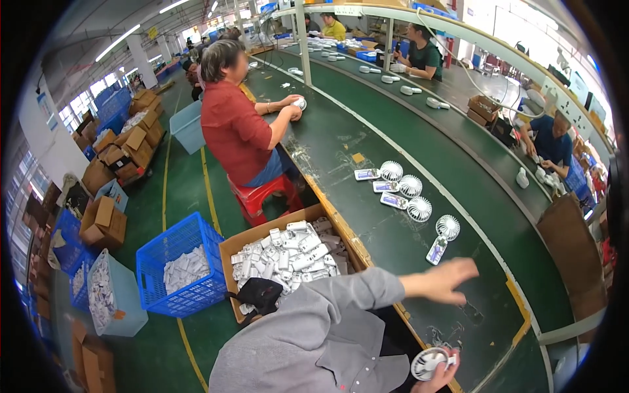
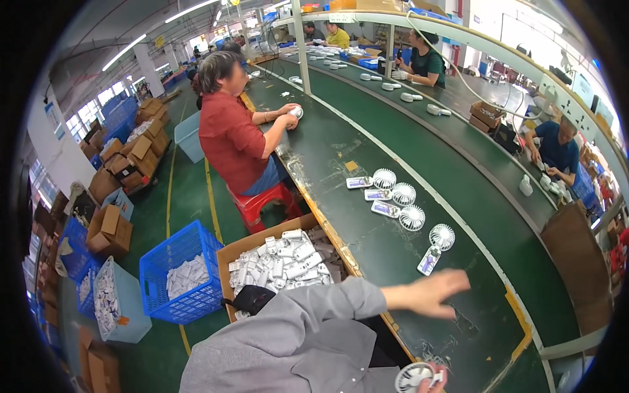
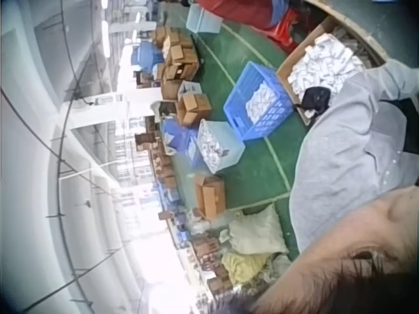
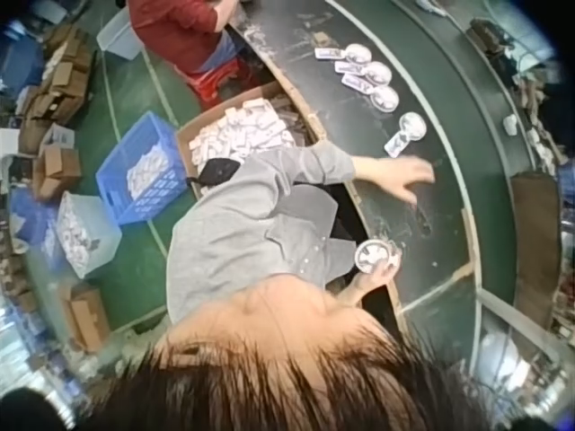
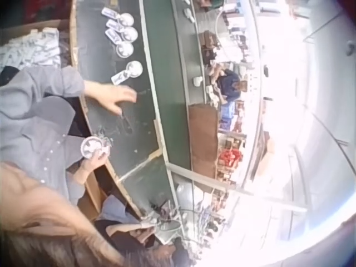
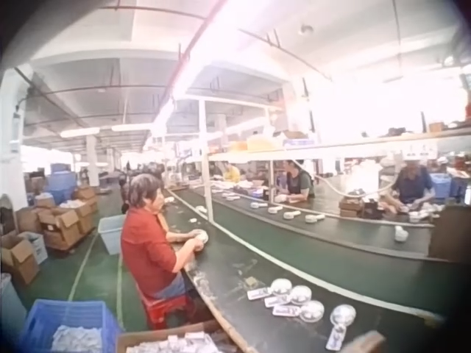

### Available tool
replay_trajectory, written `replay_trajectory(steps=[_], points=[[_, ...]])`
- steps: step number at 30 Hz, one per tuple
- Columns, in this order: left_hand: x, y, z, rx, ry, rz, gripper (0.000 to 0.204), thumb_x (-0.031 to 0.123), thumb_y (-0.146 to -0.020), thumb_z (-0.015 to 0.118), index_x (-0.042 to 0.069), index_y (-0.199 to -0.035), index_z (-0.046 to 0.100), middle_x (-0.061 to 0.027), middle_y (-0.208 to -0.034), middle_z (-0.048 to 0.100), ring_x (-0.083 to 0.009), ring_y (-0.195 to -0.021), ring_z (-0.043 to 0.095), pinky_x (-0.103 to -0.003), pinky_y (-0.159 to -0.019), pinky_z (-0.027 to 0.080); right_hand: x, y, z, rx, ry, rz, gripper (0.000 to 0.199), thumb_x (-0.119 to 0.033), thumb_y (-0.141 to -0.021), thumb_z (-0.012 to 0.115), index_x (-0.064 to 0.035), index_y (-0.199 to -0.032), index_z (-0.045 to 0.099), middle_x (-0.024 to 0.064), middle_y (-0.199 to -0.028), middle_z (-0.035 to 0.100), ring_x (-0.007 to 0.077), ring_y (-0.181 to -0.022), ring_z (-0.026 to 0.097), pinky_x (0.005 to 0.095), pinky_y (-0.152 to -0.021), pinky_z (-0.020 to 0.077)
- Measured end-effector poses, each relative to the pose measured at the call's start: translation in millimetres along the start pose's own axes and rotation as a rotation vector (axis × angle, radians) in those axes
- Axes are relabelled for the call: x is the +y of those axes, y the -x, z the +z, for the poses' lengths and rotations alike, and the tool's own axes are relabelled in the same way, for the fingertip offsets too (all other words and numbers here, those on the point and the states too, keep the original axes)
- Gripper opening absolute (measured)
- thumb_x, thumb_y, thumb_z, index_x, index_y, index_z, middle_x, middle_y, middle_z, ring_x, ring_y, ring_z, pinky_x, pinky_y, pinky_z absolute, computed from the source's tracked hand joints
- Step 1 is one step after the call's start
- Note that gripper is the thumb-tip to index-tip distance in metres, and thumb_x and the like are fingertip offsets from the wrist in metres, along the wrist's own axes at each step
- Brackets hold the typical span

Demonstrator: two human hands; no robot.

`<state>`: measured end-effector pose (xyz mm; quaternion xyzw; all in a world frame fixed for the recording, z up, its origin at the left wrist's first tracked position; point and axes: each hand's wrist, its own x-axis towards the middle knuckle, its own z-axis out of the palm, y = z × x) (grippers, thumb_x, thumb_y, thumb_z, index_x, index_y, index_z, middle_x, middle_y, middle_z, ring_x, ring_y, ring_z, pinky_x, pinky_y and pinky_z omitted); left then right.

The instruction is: The person assembles small handheld portable fans by hand, combining fan housings, circuit boards, batteries, and plastic casings from various handheld fan components.

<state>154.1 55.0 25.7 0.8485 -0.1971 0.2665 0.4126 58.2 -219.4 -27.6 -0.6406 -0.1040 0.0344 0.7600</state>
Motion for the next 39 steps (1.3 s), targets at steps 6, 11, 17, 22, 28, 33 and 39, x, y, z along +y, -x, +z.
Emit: replay_trajectory(steps=[6, 11, 17, 22, 28, 33, 39], points=[[-103.2, 67.4, 13.8, -0.086, -0.838, -0.354, 0.073, 0.039, -0.081, 0.067, 0.001, -0.137, 0.041, -0.0266, -0.142, 0.038, -0.0395, -0.126, 0.041, -0.054, -0.102, 0.036, -28.5, -61.1, -82.4, 0.231, 1.480, -0.515, 0.034, -0.018, -0.092, 0.058, 0.0008, -0.120, 0.061, 0.0259, -0.107, 0.063, 0.0420, -0.097, 0.060, 0.0459, -0.088, 0.0481], [-60.1, 51.6, 41.3, -0.218, -0.723, -0.249, 0.061, 0.043, -0.075, 0.072, 0.003, -0.119, 0.056, -0.0193, -0.119, 0.052, -0.0323, -0.113, 0.048, -0.048, -0.090, 0.041, -10.4, -90.5, -139.6, 0.180, 1.552, -0.722, 0.032, -0.018, -0.095, 0.056, 0.0043, -0.117, 0.061, 0.0227, -0.106, 0.064, 0.0387, -0.097, 0.061, 0.0442, -0.087, 0.0490], [-33.8, 50.2, 66.6, -0.140, -0.634, -0.107, 0.055, 0.048, -0.075, 0.070, 0.002, -0.104, 0.062, -0.0185, -0.112, 0.054, -0.0328, -0.111, 0.049, -0.050, -0.087, 0.042, -35.9, -91.8, -105.0, -0.150, 1.611, -0.654, 0.048, -0.029, -0.083, 0.069, 0.0052, -0.115, 0.060, 0.0237, -0.111, 0.062, 0.0409, -0.107, 0.056, 0.0502, -0.100, 0.0416], [-14.7, 26.8, 61.8, -0.248, -0.298, -0.337, 0.051, 0.051, -0.081, 0.065, 0.000, -0.088, 0.064, -0.0199, -0.104, 0.057, -0.0330, -0.097, 0.057, -0.043, -0.079, 0.047, -1.4, -91.4, -132.0, 0.384, 1.608, -0.874, 0.035, -0.026, -0.091, 0.063, 0.0042, -0.109, 0.062, 0.0208, -0.098, 0.062, 0.0343, -0.092, 0.060, 0.0448, -0.084, 0.0496], [-16.5, 5.9, 38.0, -0.167, 0.312, -0.563, 0.014, 0.017, -0.081, 0.070, 0.003, -0.081, 0.070, -0.0098, -0.074, 0.068, -0.0154, -0.072, 0.066, -0.033, -0.064, 0.052, 35.2, -102.8, -155.6, 0.439, 1.063, -0.274, 0.076, -0.021, -0.075, 0.082, 0.0050, -0.134, 0.044, 0.0230, -0.127, 0.052, 0.0328, -0.116, 0.052, 0.0421, -0.101, 0.0421], [-53.8, 35.8, 44.9, -0.245, 0.009, -0.365, 0.009, 0.005, -0.079, 0.068, 0.001, -0.086, 0.068, -0.0107, -0.083, 0.062, -0.0218, -0.073, 0.064, -0.032, -0.066, 0.053, 30.5, -115.2, -141.3, 0.402, 1.164, -0.468, 0.087, -0.022, -0.065, 0.087, 0.0056, -0.132, 0.041, 0.0236, -0.126, 0.046, 0.0389, -0.118, 0.045, 0.0439, -0.102, 0.0387], [-12.8, 18.0, 57.1, -0.418, -0.046, -0.205, 0.030, -0.004, -0.074, 0.059, 0.003, -0.103, 0.062, -0.0087, -0.116, 0.059, -0.0315, -0.091, 0.062, -0.038, -0.080, 0.052, 23.4, -89.3, -178.8, 0.417, 1.153, -0.434, 0.089, -0.019, -0.065, 0.088, 0.0033, -0.134, 0.037, 0.0225, -0.130, 0.046, 0.0390, -0.121, 0.047, 0.0433, -0.102, 0.0405]])
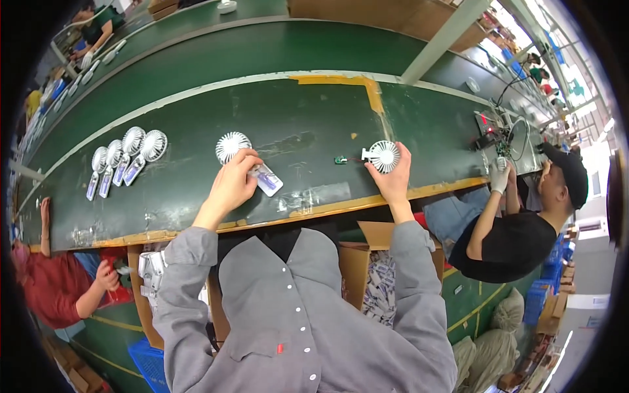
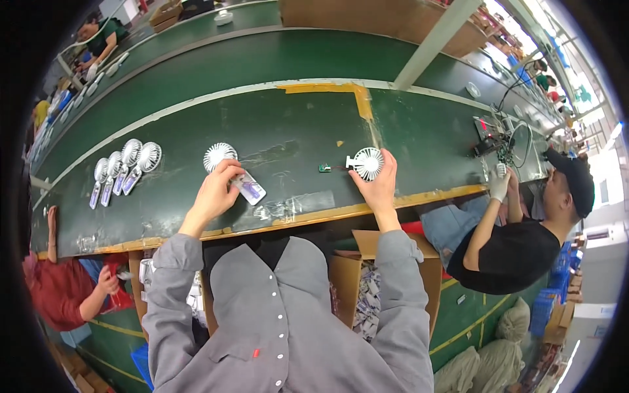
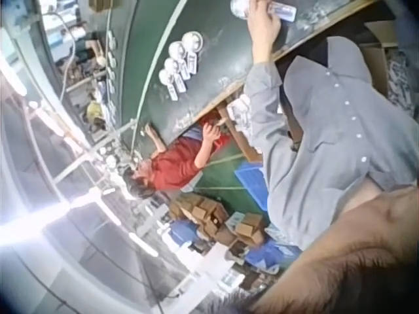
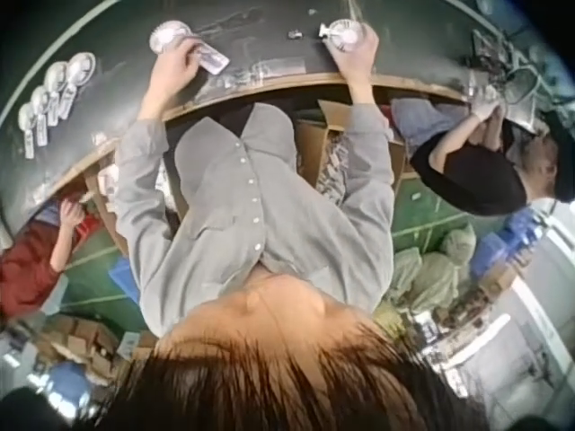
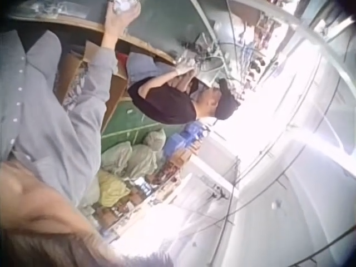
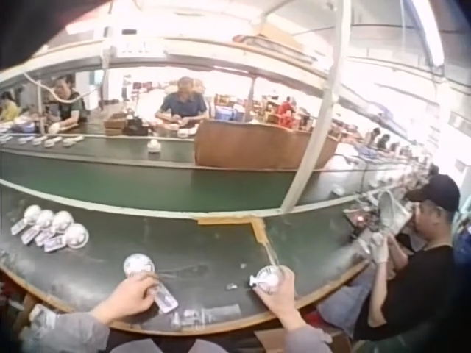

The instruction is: The person assembles small handheld portable fans by hand, combining fan housings, circuit boards, batteries, and plastic casings from various handheld fan components.

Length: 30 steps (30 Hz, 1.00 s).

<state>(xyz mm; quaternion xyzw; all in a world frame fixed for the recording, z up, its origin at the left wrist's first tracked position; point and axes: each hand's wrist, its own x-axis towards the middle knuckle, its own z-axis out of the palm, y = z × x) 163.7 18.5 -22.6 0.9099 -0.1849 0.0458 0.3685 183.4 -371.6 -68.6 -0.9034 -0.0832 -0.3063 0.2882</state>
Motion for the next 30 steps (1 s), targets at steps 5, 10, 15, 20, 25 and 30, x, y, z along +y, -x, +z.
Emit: replay_trajectory(steps=[5, 10, 15, 20, 25, 30], points=[[-11.3, -12.5, 0.1, -0.124, -0.393, 0.252, 0.036, -0.004, -0.071, 0.060, 0.006, -0.106, 0.065, -0.0068, -0.120, 0.061, -0.0283, -0.104, 0.057, -0.039, -0.086, 0.051, 43.2, -5.8, -6.1, 0.021, -0.003, 0.091, 0.092, -0.020, -0.066, 0.088, 0.0022, -0.137, 0.035, 0.0191, -0.137, 0.048, 0.0322, -0.125, 0.049, 0.0391, -0.105, 0.0396], [-18.7, -13.2, -3.3, -0.070, -0.407, 0.281, 0.024, 0.006, -0.078, 0.065, 0.006, -0.103, 0.066, -0.0057, -0.111, 0.063, -0.0262, -0.100, 0.058, -0.038, -0.082, 0.051, 79.2, -10.0, -13.6, 0.092, -0.066, 0.253, 0.101, -0.020, -0.066, 0.088, 0.0043, -0.141, 0.025, 0.0244, -0.137, 0.035, 0.0390, -0.125, 0.042, 0.0436, -0.106, 0.0381], [-6.1, -13.8, -19.2, -0.056, -0.339, 0.044, 0.018, 0.018, -0.083, 0.069, 0.007, -0.098, 0.065, -0.0083, -0.090, 0.060, -0.0272, -0.090, 0.060, -0.039, -0.075, 0.049, 120.1, -25.8, -22.2, 0.261, 0.363, 0.385, 0.097, -0.035, -0.067, 0.085, 0.0047, -0.137, 0.031, 0.0250, -0.135, 0.035, 0.0415, -0.127, 0.035, 0.0479, -0.107, 0.0320], [-15.7, -21.7, -6.5, 0.030, 0.015, 0.012, 0.020, 0.018, -0.089, 0.065, 0.002, -0.101, 0.060, -0.0158, -0.096, 0.059, -0.0331, -0.087, 0.059, -0.039, -0.075, 0.048, 38.7, -46.1, -0.3, 0.231, 0.120, 0.155, 0.060, -0.020, -0.079, 0.075, 0.0023, -0.127, 0.047, 0.0192, -0.124, 0.051, 0.0371, -0.119, 0.046, 0.0450, -0.104, 0.0358], [56.0, -27.8, -22.3, -0.124, 0.387, -0.069, 0.019, 0.016, -0.095, 0.058, -0.002, -0.101, 0.055, -0.0140, -0.082, 0.061, -0.0217, -0.071, 0.058, -0.034, -0.065, 0.046, -127.1, -29.7, 12.6, -0.211, -0.504, -0.116, 0.046, -0.013, -0.082, 0.068, -0.0010, -0.123, 0.054, 0.0163, -0.126, 0.056, 0.0339, -0.121, 0.050, 0.0437, -0.103, 0.0392], [112.4, -9.6, -41.4, -0.282, 0.380, 0.007, 0.024, 0.007, -0.080, 0.061, -0.001, -0.101, 0.053, -0.0126, -0.084, 0.059, -0.0224, -0.077, 0.059, -0.034, -0.072, 0.048, -185.0, -15.0, 7.0, -0.481, -0.700, -0.107, 0.013, -0.007, -0.083, 0.060, 0.0032, -0.090, 0.060, 0.0162, -0.089, 0.062, 0.0328, -0.080, 0.060, 0.0415, -0.071, 0.0481]])
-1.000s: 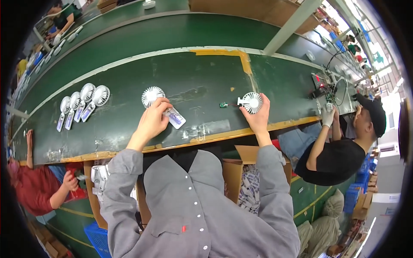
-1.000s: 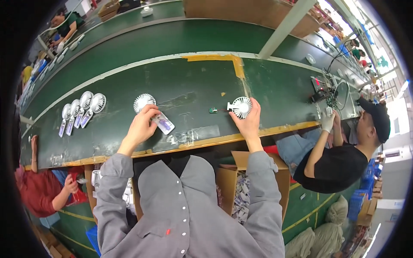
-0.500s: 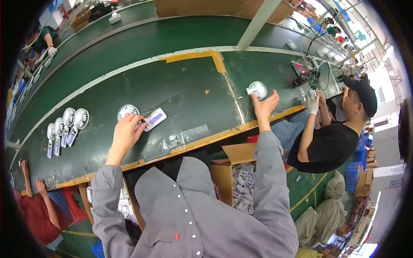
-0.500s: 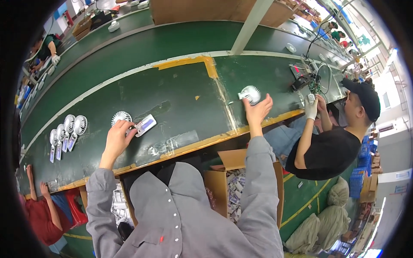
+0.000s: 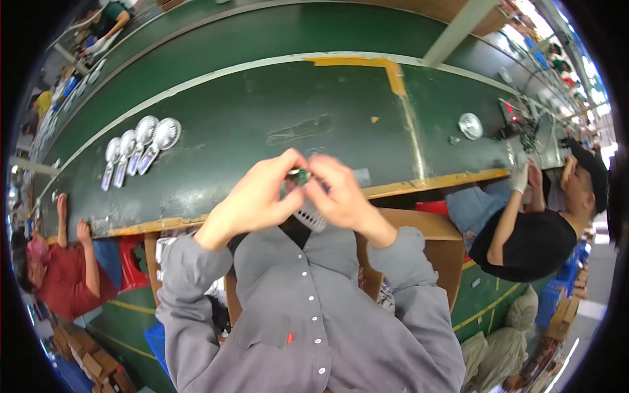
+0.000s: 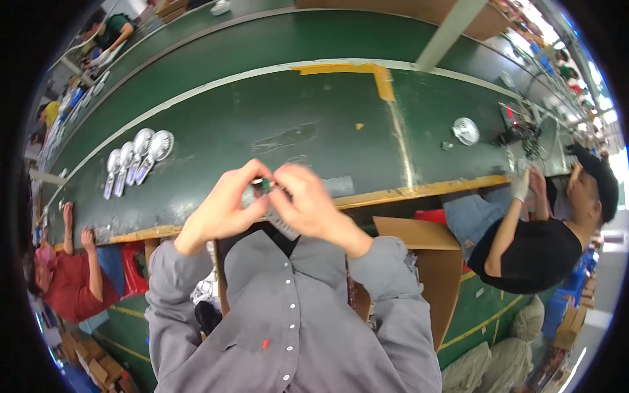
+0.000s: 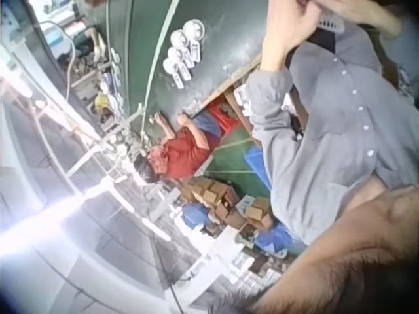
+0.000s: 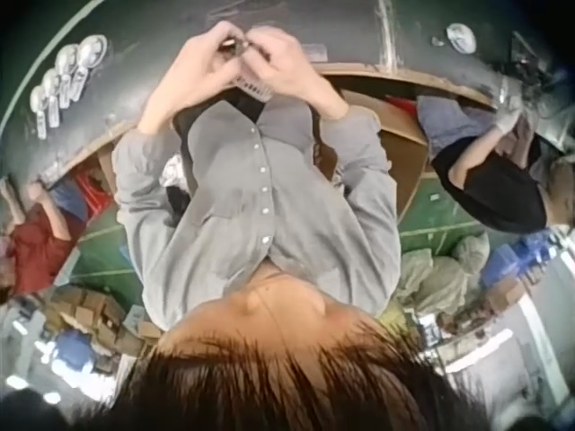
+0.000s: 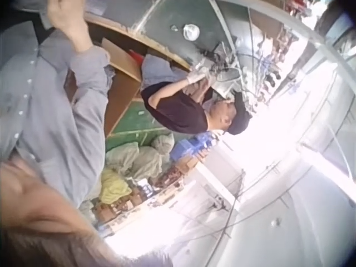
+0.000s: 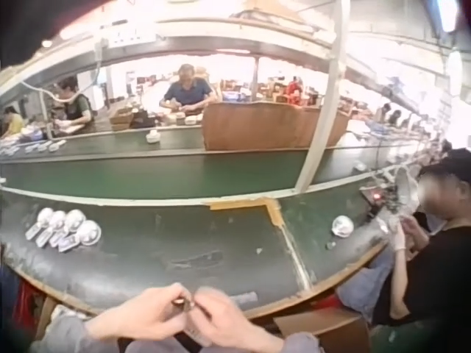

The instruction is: The person assembles small handheld portable fans by hand, combining fan housings, circuit boards, batteries, and plastic casings from various handheld fan components.

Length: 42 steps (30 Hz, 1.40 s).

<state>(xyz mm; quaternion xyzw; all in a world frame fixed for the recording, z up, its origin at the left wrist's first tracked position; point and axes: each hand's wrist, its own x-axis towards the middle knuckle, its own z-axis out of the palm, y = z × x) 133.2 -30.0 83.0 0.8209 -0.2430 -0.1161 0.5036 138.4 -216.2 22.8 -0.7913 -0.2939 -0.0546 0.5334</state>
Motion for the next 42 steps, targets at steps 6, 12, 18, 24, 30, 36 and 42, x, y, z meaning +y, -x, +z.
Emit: replay_trajectory(steps=[6, 12, 18, 24, 30, 36, 42], points=[[9.8, 47.7, 13.6, 0.122, -0.349, 0.036, 0.037, 0.005, -0.074, 0.066, 0.004, -0.110, 0.059, -0.0103, -0.093, 0.063, -0.0282, -0.070, 0.064, -0.038, -0.059, 0.052, -29.0, 32.0, 10.5, -0.316, -0.995, 0.561, 0.019, -0.017, -0.099, 0.046, -0.0011, -0.093, 0.054, 0.0034, -0.061, 0.058, 0.0107, -0.053, 0.057, 0.0245, -0.051, 0.0441], [-10.8, 50.1, 41.8, 0.290, -0.456, 0.464, 0.028, 0.002, -0.063, 0.072, 0.007, -0.090, 0.067, -0.0038, -0.092, 0.065, -0.0201, -0.078, 0.066, -0.031, -0.058, 0.054, -27.2, 55.4, 3.8, -0.393, -1.039, 0.605, 0.020, -0.015, -0.099, 0.047, 0.0003, -0.091, 0.056, 0.0059, -0.062, 0.060, 0.0134, -0.050, 0.061, 0.0253, -0.049, 0.0468], [-9.8, 56.4, 60.2, 0.361, -0.262, 0.595, 0.024, 0.000, -0.061, 0.076, 0.002, -0.083, 0.068, -0.0067, -0.085, 0.067, -0.0215, -0.071, 0.068, -0.029, -0.058, 0.056, -32.7, 78.5, -1.3, -0.431, -1.178, 0.597, 0.025, -0.021, -0.098, 0.051, -0.0013, -0.085, 0.057, 0.0078, -0.051, 0.060, 0.0163, -0.046, 0.060, 0.0276, -0.054, 0.0482], [-13.9, 75.5, 88.0, 0.282, -0.049, 0.475, 0.019, 0.000, -0.064, 0.073, 0.005, -0.083, 0.071, -0.0061, -0.083, 0.070, -0.0203, -0.070, 0.069, -0.028, -0.059, 0.056, -36.7, 117.6, -6.1, -0.419, -1.234, 0.711, 0.028, -0.020, -0.098, 0.051, 0.0044, -0.088, 0.061, 0.0097, -0.055, 0.061, 0.0183, -0.046, 0.060, 0.0282, -0.049, 0.0475], [-16.7, 83.7, 113.3, 0.191, -0.215, 0.576, 0.015, 0.016, -0.074, 0.073, 0.008, -0.080, 0.063, -0.0009, -0.083, 0.064, -0.0177, -0.068, 0.062, -0.029, -0.053, 0.051, -68.6, 148.4, -21.8, -0.204, -0.816, 0.882, 0.031, -0.021, -0.092, 0.058, 0.0063, -0.079, 0.061, 0.0106, -0.054, 0.059, 0.0196, -0.044, 0.058, 0.0292, -0.045, 0.0461], [-30.4, 77.3, 89.0, 0.262, 0.430, 0.144, 0.009, 0.000, -0.074, 0.067, 0.002, -0.083, 0.067, -0.0061, -0.077, 0.068, -0.0129, -0.064, 0.066, -0.024, -0.055, 0.052, -56.4, 187.6, -31.0, -0.101, -1.441, 0.535, 0.028, -0.013, -0.087, 0.057, -0.0014, -0.062, 0.054, 0.0085, -0.040, 0.051, 0.0223, -0.032, 0.050, 0.0364, -0.046, 0.0464], [-49.1, 87.6, 56.5, 0.281, 0.953, -0.036, 0.009, -0.007, -0.077, 0.064, -0.004, -0.084, 0.068, -0.0089, -0.083, 0.070, -0.0089, -0.071, 0.065, -0.022, -0.059, 0.052, 43.8, 336.1, -101.3, 0.113, -0.772, 1.342, 0.022, -0.021, -0.090, 0.057, -0.0026, -0.078, 0.057, 0.0131, -0.060, 0.063, 0.0239, -0.052, 0.063, 0.0359, -0.058, 0.0514]])
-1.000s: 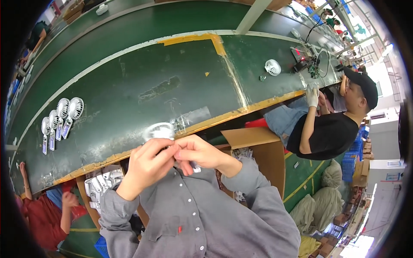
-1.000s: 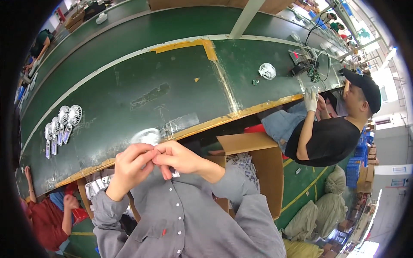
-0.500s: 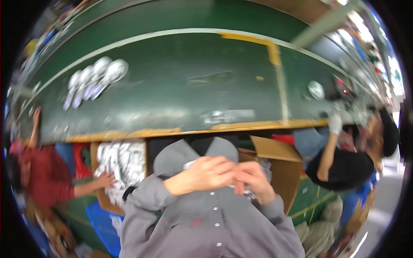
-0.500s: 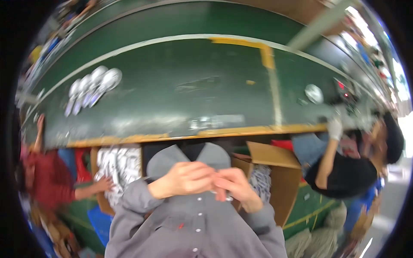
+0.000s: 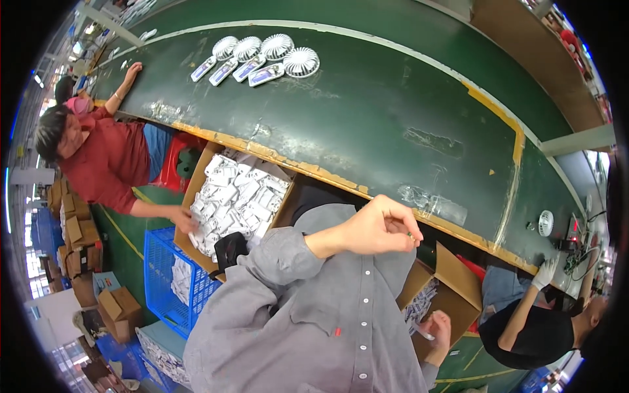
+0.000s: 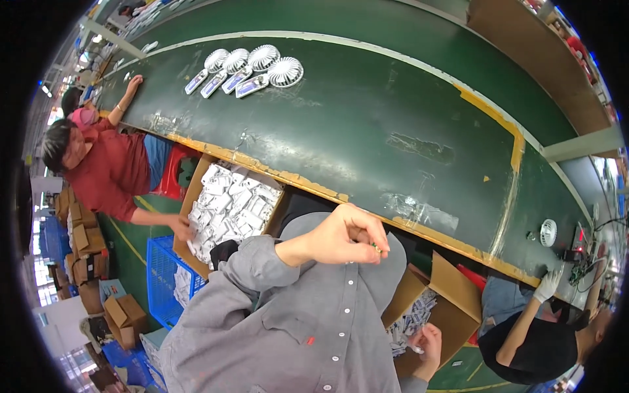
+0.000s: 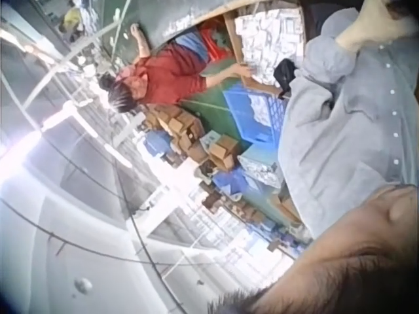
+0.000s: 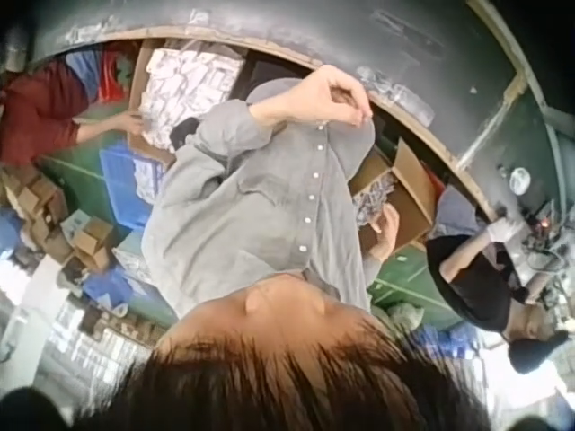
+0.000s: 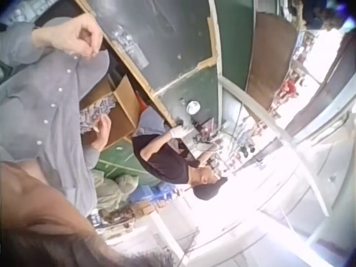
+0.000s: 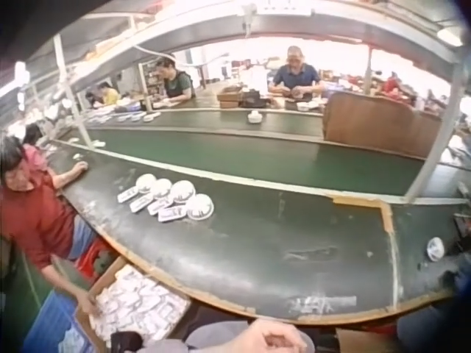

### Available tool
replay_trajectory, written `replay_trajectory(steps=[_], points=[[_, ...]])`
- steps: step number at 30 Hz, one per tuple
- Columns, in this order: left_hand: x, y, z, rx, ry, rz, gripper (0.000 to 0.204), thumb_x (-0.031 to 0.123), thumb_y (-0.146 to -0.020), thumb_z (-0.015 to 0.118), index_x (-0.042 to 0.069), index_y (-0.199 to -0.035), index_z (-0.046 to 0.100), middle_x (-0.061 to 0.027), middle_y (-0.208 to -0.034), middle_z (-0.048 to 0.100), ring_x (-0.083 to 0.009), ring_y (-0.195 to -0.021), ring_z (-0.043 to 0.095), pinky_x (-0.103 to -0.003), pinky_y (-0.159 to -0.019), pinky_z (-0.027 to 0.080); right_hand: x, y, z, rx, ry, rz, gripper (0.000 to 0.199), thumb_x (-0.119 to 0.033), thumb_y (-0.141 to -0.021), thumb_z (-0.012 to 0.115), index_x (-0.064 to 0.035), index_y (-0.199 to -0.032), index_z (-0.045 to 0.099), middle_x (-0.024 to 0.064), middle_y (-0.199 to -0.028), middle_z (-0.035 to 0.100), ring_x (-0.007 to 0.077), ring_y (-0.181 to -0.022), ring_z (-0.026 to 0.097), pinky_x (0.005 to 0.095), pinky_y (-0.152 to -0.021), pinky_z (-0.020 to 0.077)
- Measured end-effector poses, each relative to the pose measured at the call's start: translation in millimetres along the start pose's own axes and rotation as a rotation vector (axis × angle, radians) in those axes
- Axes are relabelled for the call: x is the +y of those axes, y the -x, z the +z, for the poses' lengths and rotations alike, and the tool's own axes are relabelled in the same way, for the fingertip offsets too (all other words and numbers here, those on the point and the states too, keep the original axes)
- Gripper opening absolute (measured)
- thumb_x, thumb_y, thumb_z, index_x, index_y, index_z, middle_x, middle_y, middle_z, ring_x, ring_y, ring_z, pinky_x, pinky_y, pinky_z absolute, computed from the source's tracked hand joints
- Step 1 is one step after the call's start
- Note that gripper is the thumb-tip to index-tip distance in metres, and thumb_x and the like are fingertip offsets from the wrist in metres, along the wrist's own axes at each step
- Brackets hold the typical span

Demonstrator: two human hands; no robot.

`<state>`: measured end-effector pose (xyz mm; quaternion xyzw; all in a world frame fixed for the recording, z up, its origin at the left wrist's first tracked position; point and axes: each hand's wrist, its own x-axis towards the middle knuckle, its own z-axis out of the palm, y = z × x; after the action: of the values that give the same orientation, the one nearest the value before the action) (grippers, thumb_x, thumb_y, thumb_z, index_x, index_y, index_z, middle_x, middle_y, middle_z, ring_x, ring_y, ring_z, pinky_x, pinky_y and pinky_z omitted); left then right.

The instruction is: The person assembles small handheld portable fans by hand, combining fan housings, circuit boards, batteries, and plastic casings from various handheld fan components.

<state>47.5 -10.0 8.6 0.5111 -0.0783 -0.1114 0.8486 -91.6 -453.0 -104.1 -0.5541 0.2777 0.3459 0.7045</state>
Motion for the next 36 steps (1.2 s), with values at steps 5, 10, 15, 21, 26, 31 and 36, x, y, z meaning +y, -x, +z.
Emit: replay_trajectory(steps=[5, 10, 15, 21, 26, 31, 36], points=[[-3.9, -17.9, -9.7, -0.009, 0.394, -0.011, 0.012, -0.004, -0.079, 0.061, 0.001, -0.089, 0.066, -0.0120, -0.086, 0.069, -0.0156, -0.070, 0.067, -0.022, -0.054, 0.047, 27.3, -27.3, 5.9, 0.278, 1.173, 0.125, 0.074, -0.019, -0.081, 0.069, 0.0061, -0.141, 0.034, 0.0256, -0.144, 0.042, 0.0317, -0.135, 0.041, 0.0413, -0.109, 0.0355], [-6.5, -31.9, 18.6, -0.021, 0.850, 0.028, 0.013, 0.003, -0.081, 0.054, 0.003, -0.092, 0.060, -0.0124, -0.084, 0.062, -0.0176, -0.067, 0.057, -0.025, -0.052, 0.042, -78.0, -38.0, 214.9, 0.159, 0.559, -1.100, 0.105, -0.029, -0.065, 0.084, 0.0035, -0.146, 0.026, 0.0215, -0.148, 0.034, 0.0305, -0.131, 0.041, 0.0428, -0.108, 0.0339], [30.2, -55.5, 21.4, 0.187, 0.991, 0.126, 0.017, 0.007, -0.085, 0.054, 0.004, -0.101, 0.054, -0.0103, -0.094, 0.056, -0.0163, -0.079, 0.053, -0.024, -0.059, 0.042, -120.4, -73.2, 262.3, 0.088, 0.700, -1.523, 0.070, -0.034, -0.076, 0.080, 0.0033, -0.126, 0.050, 0.0327, -0.141, 0.038, 0.0441, -0.128, 0.045, 0.0473, -0.104, 0.0396], [47.4, -107.6, 31.8, 0.331, 0.435, 0.192, 0.024, 0.008, -0.087, 0.063, 0.000, -0.109, 0.059, -0.0091, -0.103, 0.063, -0.0172, -0.090, 0.061, -0.028, -0.074, 0.049, -144.4, -77.9, 305.5, -0.319, -0.468, -0.774, 0.072, -0.058, -0.100, 0.022, 0.0007, -0.133, 0.046, 0.0257, -0.118, 0.061, 0.0248, -0.093, 0.065, 0.0345, -0.082, 0.0523], [40.0, -146.5, -73.8, 0.391, -0.639, 0.367, 0.056, 0.020, -0.080, 0.076, 0.000, -0.127, 0.053, -0.0143, -0.120, 0.059, -0.0216, -0.105, 0.060, -0.031, -0.088, 0.050, -176.8, -89.2, 273.3, -0.433, -0.789, -0.390, 0.061, -0.054, -0.101, 0.027, -0.0060, -0.135, 0.046, 0.0282, -0.116, 0.061, 0.0278, -0.087, 0.064, 0.0315, -0.072, 0.0545], [79.7, -112.2, -294.4, 0.787, -1.959, 0.206, 0.089, 0.052, -0.078, 0.073, -0.003, -0.139, 0.040, -0.0284, -0.137, 0.046, -0.0403, -0.129, 0.044, -0.045, -0.106, 0.036, -186.9, -112.6, 216.5, -0.446, -0.870, -0.416, 0.061, -0.052, -0.100, 0.037, -0.0042, -0.137, 0.044, 0.0324, -0.124, 0.054, 0.0294, -0.090, 0.062, 0.0333, -0.078, 0.0559], [54.6, -102.9, -318.1, 0.822, -1.954, -0.024, 0.089, 0.062, -0.079, 0.065, 0.006, -0.143, 0.038, -0.0183, -0.141, 0.047, -0.0353, -0.129, 0.046, -0.051, -0.104, 0.035, -197.0, -130.5, 140.9, -0.287, -0.860, -0.479, 0.066, -0.054, -0.099, 0.040, -0.0016, -0.140, 0.039, 0.0296, -0.129, 0.052, 0.0350, -0.105, 0.061, 0.0357, -0.085, 0.0568]])
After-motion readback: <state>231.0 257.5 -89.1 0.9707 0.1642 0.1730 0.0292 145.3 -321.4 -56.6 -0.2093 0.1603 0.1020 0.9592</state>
